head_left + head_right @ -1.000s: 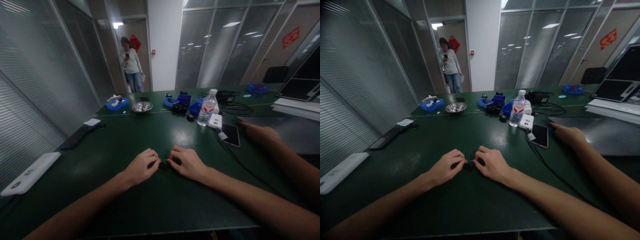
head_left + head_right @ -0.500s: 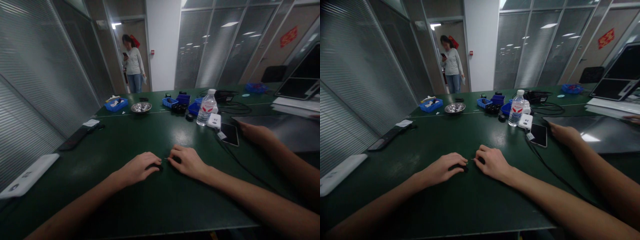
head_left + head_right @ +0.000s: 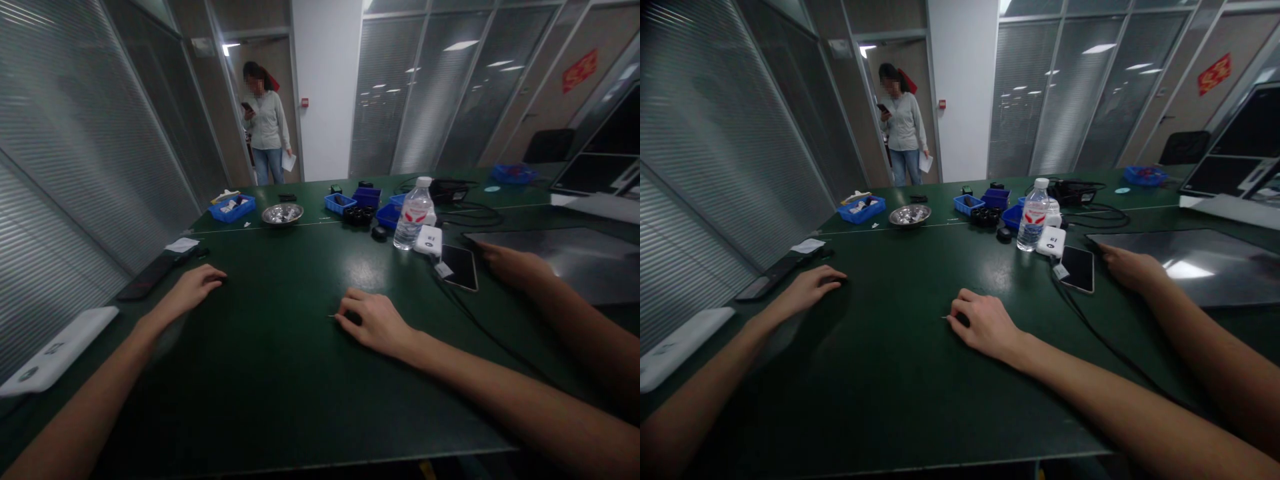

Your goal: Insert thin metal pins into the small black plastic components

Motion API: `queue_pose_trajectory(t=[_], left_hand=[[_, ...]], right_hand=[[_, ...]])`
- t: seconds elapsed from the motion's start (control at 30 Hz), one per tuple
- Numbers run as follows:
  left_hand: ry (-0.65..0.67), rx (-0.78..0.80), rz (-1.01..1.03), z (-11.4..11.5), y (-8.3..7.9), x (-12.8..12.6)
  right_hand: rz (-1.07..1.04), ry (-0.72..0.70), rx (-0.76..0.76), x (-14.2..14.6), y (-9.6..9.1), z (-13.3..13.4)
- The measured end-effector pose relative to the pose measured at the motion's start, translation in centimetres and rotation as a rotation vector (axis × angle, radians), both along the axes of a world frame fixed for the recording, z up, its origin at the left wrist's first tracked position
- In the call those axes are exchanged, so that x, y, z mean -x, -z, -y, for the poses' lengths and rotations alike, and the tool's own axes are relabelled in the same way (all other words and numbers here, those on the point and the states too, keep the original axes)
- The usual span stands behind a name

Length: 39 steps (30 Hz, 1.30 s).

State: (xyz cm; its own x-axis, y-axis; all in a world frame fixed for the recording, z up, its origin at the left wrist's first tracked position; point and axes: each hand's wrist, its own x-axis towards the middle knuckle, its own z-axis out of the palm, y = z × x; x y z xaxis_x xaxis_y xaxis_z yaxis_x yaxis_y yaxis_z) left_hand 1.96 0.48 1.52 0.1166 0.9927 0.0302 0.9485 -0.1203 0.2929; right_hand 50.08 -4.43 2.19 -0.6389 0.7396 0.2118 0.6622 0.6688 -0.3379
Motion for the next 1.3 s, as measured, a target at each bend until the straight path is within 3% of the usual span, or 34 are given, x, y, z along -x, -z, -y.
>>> queue_pose_trajectory(t=[0.17, 0.37, 0.73, 0.97, 1.3], left_hand=[[-0.231, 0.060, -0.138, -0.1, -0.1, 6.2], [-0.336, 0.082, -0.208, 0.7, -0.4, 8.6], [-0.392, 0.070, -0.239, 1.2, -0.6, 9.9], [-0.317, 0.014, -0.250, 1.4, -0.5, 9.4], [-0.310, -0.028, -0.208, 1.7, -1.0, 8.1]], right_hand=[[0.011, 0.004, 0.001, 0.1, -0.1, -0.1], [0.003, -0.006, -0.018, 0.0, 0.6, -0.3], [-0.005, -0.009, -0.001, -0.1, 0.6, -0.4], [-0.008, -0.010, 0.001, -0.1, 0.5, -0.4], [-0.011, -0.024, -0.002, -0.1, 0.6, -0.4]])
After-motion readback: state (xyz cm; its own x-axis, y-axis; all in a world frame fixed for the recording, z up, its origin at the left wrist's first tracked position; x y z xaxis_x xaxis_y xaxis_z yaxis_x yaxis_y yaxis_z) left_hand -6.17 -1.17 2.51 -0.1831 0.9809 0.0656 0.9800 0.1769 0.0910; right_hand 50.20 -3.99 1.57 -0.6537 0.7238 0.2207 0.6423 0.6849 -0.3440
